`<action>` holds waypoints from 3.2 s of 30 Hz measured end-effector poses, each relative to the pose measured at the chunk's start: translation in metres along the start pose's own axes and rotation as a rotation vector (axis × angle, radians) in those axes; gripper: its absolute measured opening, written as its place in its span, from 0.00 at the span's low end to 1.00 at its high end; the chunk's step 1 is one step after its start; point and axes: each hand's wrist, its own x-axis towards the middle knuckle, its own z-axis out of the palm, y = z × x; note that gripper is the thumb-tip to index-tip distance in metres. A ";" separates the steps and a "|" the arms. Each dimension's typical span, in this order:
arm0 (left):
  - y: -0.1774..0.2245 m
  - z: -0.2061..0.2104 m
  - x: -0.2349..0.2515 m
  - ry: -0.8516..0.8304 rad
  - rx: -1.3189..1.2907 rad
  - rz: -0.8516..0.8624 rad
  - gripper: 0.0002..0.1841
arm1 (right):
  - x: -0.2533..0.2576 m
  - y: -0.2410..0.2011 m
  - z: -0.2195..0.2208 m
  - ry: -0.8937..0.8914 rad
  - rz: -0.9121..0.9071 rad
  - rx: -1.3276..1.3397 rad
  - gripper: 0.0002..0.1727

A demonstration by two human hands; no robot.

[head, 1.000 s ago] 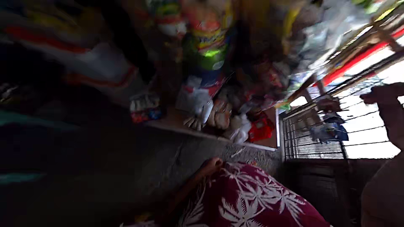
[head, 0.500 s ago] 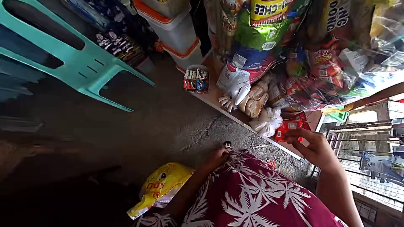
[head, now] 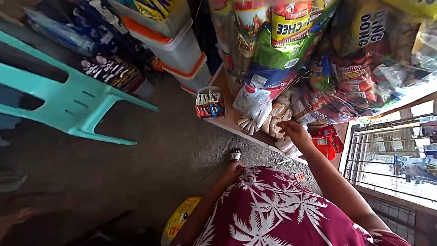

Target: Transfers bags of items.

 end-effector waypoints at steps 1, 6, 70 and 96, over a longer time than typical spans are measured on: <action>-0.001 -0.015 0.002 0.001 0.018 0.004 0.17 | 0.020 -0.001 0.006 0.049 0.031 0.038 0.20; -0.023 -0.087 0.019 -0.029 0.088 -0.027 0.18 | 0.115 -0.009 0.029 0.409 0.241 0.430 0.33; 0.524 -0.023 -0.131 -0.092 0.138 1.890 0.10 | -0.238 -0.100 -0.117 0.565 -0.894 -0.021 0.34; 0.648 0.037 -0.150 0.234 0.128 1.964 0.17 | -0.308 -0.062 -0.242 1.008 -0.729 0.044 0.15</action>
